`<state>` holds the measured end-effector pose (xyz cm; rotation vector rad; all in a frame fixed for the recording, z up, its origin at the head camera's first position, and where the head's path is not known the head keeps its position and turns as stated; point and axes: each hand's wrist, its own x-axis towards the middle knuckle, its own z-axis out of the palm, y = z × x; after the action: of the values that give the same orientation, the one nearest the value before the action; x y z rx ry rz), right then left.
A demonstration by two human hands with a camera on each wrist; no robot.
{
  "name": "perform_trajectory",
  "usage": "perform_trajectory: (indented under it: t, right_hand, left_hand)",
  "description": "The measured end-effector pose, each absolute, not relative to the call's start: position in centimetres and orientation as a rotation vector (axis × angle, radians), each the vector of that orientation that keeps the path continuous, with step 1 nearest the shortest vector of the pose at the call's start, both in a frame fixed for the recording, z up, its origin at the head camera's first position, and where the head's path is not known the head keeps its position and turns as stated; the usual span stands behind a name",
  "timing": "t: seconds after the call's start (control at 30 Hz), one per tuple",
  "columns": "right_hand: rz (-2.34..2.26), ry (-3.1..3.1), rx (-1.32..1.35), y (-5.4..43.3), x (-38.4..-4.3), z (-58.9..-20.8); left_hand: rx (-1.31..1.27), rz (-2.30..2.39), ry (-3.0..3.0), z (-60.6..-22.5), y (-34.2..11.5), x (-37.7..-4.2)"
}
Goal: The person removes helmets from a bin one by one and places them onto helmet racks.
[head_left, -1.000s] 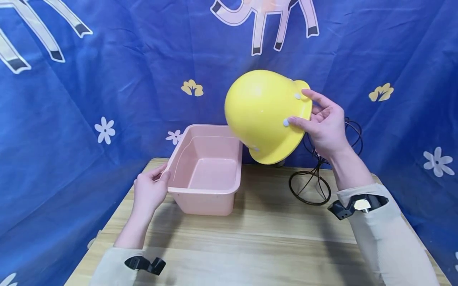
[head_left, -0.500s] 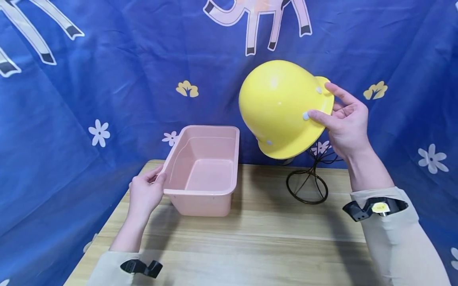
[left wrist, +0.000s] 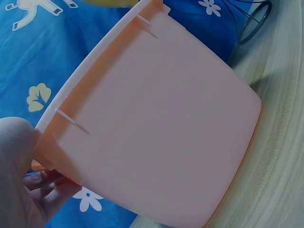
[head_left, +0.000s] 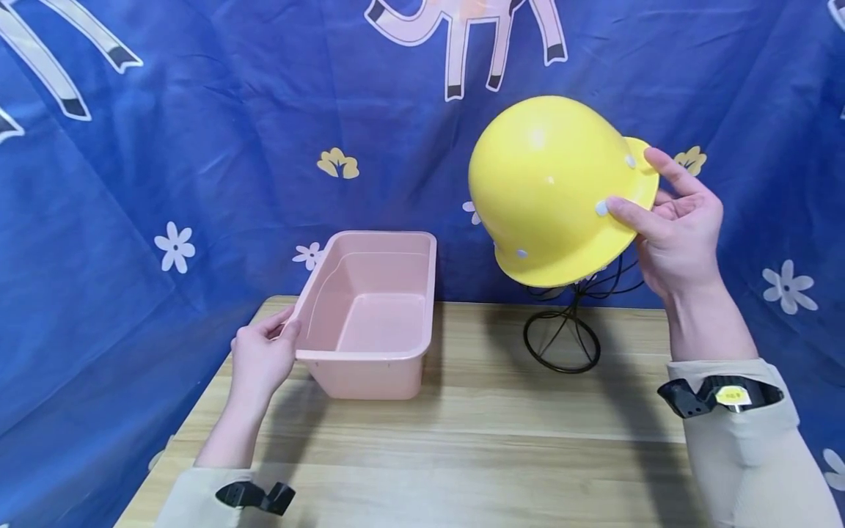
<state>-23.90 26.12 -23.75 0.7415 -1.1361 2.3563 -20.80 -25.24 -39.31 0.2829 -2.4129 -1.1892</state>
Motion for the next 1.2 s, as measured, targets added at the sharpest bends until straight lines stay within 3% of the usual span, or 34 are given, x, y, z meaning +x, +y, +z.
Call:
perform_trajectory:
  t: [1.2]
  right_hand:
    - [2.299,-0.939,0.532,30.8,-23.2,-28.8]
  left_hand:
    - [0.29,-1.199,-2.43,-39.2,-25.3,-20.7]
